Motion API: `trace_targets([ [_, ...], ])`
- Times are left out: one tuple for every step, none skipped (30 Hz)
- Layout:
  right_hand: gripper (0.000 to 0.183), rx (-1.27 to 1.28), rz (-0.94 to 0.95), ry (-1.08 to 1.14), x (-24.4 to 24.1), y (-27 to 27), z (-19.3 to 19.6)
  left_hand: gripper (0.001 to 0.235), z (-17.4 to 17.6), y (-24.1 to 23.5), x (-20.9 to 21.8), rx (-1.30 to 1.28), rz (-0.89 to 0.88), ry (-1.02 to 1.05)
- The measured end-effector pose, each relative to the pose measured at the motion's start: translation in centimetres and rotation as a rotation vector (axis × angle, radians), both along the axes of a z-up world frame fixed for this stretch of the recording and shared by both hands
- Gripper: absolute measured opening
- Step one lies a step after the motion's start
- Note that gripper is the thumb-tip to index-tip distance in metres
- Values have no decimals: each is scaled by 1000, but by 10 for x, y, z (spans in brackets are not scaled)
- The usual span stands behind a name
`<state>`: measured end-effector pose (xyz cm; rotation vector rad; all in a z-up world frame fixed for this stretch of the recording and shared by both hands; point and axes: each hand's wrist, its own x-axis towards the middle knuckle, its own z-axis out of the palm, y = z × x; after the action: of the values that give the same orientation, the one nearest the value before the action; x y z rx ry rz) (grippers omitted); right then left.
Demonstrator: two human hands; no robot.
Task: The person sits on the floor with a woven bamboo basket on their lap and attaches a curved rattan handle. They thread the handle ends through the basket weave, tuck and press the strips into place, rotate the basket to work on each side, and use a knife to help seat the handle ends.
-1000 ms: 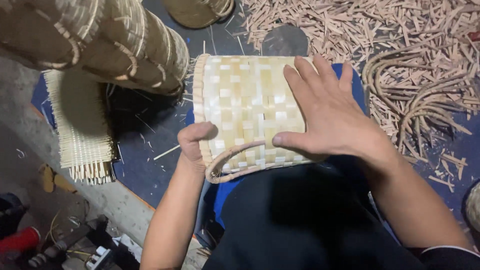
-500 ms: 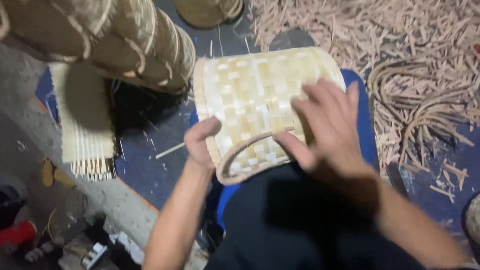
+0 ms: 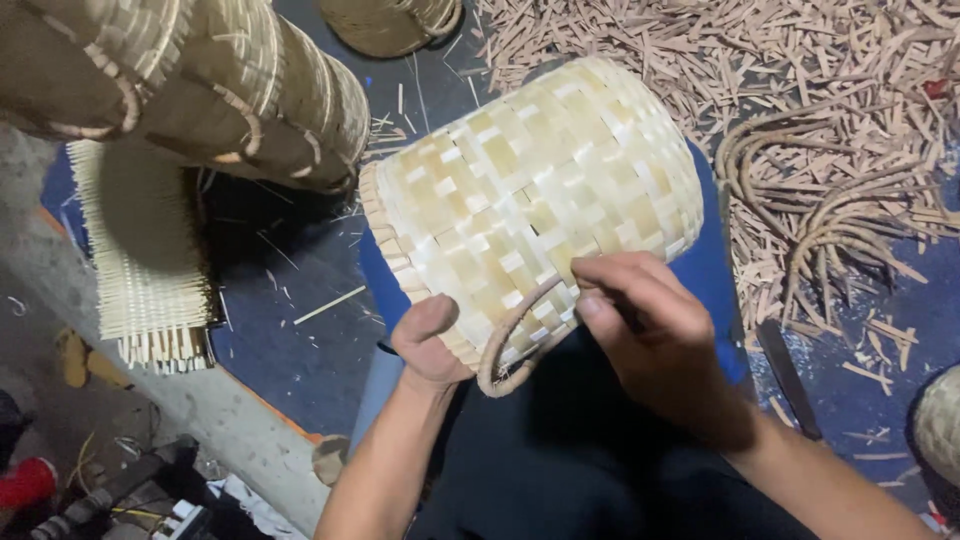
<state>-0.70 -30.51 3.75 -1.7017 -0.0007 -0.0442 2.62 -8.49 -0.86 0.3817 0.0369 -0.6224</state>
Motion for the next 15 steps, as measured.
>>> trace_targets([
  [25,-82,23,-70,1,1,1,93,0,0,-1,5,-7,13],
  [28,-169,42,-139,1,0,3,94,-1,-1,-1,6,-18,26],
  [28,-169,37,-140,1,0,2,94,-1,-3,-2,6,-22,26],
  [29,-164,32,-107,0,0,1,94,-1,-4,-3,25,-22,26],
  [29,-160,26,-75,-1,-1,0,94,-2,-5,-3,44,-22,25],
  [29,-159,25,-70,-1,-3,-1,94,-2,-5,-5,44,-24,30],
  [30,-127,46,-41,-2,-4,-2,93,-3,-6,-8,68,-20,30],
  [30,-95,65,-14,-2,-7,-3,93,-4,-7,-8,91,-18,27],
  [30,-95,63,-13,-3,-8,-6,93,-4,-8,-9,91,-21,28],
  [30,-40,74,16,-4,-9,-9,93,-4,-9,-8,99,-26,33],
  [31,15,85,45,-4,-9,-13,92,-4,-10,-8,107,-30,38],
  [31,17,82,47,-5,-9,-11,92,-7,-9,-9,109,-33,40],
  [31,7,83,31,-5,-8,-10,92,-9,-9,-10,109,-35,45],
  [32,-4,84,11,-5,-8,-9,92,-12,-8,-10,108,-37,46],
  [32,-2,82,9,-3,-7,-8,92,-11,-7,-9,110,-39,44],
])
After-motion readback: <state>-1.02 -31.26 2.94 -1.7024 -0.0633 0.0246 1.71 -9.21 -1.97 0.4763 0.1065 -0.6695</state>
